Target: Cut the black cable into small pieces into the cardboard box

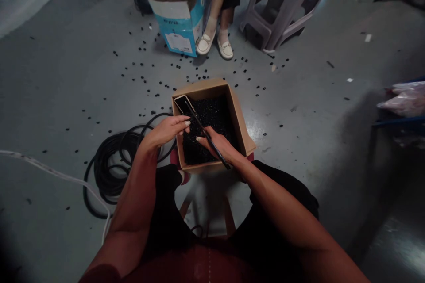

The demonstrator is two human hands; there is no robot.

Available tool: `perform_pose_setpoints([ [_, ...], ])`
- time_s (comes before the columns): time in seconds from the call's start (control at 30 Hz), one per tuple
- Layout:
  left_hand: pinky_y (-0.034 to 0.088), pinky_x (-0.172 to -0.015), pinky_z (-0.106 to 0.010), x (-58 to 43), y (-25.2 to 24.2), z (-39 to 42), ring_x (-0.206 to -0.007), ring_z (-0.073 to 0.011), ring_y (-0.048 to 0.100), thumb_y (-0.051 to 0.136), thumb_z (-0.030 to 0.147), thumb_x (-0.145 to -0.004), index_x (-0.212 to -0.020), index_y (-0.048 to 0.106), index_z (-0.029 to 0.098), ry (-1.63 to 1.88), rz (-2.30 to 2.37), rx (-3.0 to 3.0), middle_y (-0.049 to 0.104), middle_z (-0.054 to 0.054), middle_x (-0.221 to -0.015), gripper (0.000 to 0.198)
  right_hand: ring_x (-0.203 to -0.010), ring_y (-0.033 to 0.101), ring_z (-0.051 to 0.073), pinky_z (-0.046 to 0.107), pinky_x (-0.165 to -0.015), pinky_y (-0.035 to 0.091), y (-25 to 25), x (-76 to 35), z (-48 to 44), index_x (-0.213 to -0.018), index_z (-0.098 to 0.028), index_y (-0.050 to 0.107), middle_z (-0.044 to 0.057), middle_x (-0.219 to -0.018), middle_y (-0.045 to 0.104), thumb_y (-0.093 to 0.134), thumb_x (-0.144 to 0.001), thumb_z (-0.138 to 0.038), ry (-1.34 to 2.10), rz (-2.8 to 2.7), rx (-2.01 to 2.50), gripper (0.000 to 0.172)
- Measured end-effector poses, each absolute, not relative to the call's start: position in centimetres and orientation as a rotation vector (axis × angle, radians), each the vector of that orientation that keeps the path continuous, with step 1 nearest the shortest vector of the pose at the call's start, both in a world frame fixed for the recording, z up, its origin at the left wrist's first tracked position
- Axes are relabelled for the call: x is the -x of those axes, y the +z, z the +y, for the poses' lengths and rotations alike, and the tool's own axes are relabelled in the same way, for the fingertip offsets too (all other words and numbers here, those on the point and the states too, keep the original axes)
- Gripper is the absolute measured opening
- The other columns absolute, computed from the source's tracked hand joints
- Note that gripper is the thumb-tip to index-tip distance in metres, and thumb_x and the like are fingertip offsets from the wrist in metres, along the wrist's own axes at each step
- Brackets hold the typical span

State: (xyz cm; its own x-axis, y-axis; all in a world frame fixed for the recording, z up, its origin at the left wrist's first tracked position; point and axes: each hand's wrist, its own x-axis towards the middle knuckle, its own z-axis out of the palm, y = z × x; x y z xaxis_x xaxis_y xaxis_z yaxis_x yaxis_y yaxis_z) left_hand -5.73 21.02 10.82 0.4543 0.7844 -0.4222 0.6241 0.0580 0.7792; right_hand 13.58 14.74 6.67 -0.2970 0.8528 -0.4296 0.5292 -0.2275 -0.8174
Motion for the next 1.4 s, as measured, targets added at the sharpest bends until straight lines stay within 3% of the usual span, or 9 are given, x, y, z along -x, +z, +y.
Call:
perform_pose_setpoints([
  [0.17, 0.045, -0.068, -0.026, 5.9, 10.2, 20.9, -0.069, -0.0122, 0.056, 0.050, 0.035, -0.084, -0.096, 0.064, 0.015, 0.246, 1.223, -1.543, 0.065, -0.002, -0.081, 0.027, -0.074, 0.058, 0.019, 0.030, -0.069, 0.041, 6.6, -13.7, 15.1, -0.103, -0.022, 0.056, 0.003, -0.081, 0.064, 0.054, -0.084, -0.032, 1.457, -1.698, 1.723, 0.022],
  [0.67, 0.037, -0.064, -0.026, 5.9, 9.9, 21.4, -0.067, -0.0151, 0.054, 0.044, 0.033, -0.087, -0.071, 0.059, 0.016, -0.065, 1.358, -1.861, 0.062, -0.002, -0.071, 0.028, -0.062, 0.049, 0.014, 0.024, -0.059, 0.035, 4.6, -12.7, 13.9, -0.088, -0.021, 0.049, -0.001, -0.070, 0.056, 0.048, -0.083, -0.026, 1.476, -1.666, 1.727, 0.007],
  [0.87, 0.039, -0.068, -0.027, 5.9, 9.1, 21.4, -0.074, -0.0172, 0.057, 0.044, 0.030, -0.089, -0.079, 0.066, 0.014, -0.232, 1.393, -1.962, 0.068, -0.007, -0.083, 0.029, -0.060, 0.048, 0.013, 0.023, -0.056, 0.037, 2.3, -12.0, 12.8, -0.081, -0.021, 0.047, -0.002, -0.069, 0.053, 0.047, -0.083, -0.027, 1.516, -1.550, 1.692, 0.006],
  [1.07, 0.041, -0.070, -0.026, 6.5, 9.5, 21.6, -0.079, -0.0182, 0.059, 0.045, 0.030, -0.088, -0.088, 0.068, 0.015, -0.117, 1.436, -1.935, 0.069, -0.006, -0.085, 0.028, -0.054, 0.048, 0.012, 0.023, -0.053, 0.040, 3.3, -12.3, 13.0, -0.089, -0.022, 0.046, -0.004, -0.067, 0.050, 0.047, -0.085, -0.034, 1.679, -1.378, 1.620, 0.012],
  [1.27, 0.043, -0.074, -0.027, 7.0, 10.5, 21.7, -0.080, -0.0179, 0.059, 0.043, 0.030, -0.086, -0.098, 0.069, 0.013, 0.075, 1.484, -1.837, 0.069, -0.006, -0.089, 0.033, -0.068, 0.056, 0.016, 0.028, -0.063, 0.046, 4.5, -12.3, 13.4, -0.103, -0.021, 0.047, -0.001, -0.077, 0.055, 0.050, -0.086, -0.039, 1.715, -1.414, 1.573, 0.024],
  [1.4, 0.045, -0.079, -0.028, 6.8, 10.8, 21.7, -0.085, -0.0188, 0.061, 0.043, 0.031, -0.086, -0.102, 0.069, 0.013, 0.099, 1.465, -1.804, 0.070, -0.006, -0.093, 0.035, -0.083, 0.060, 0.020, 0.033, -0.075, 0.047, 5.3, -12.3, 13.4, -0.107, -0.019, 0.051, 0.005, -0.093, 0.061, 0.052, -0.086, -0.042, 1.682, -1.516, 1.547, 0.031],
])
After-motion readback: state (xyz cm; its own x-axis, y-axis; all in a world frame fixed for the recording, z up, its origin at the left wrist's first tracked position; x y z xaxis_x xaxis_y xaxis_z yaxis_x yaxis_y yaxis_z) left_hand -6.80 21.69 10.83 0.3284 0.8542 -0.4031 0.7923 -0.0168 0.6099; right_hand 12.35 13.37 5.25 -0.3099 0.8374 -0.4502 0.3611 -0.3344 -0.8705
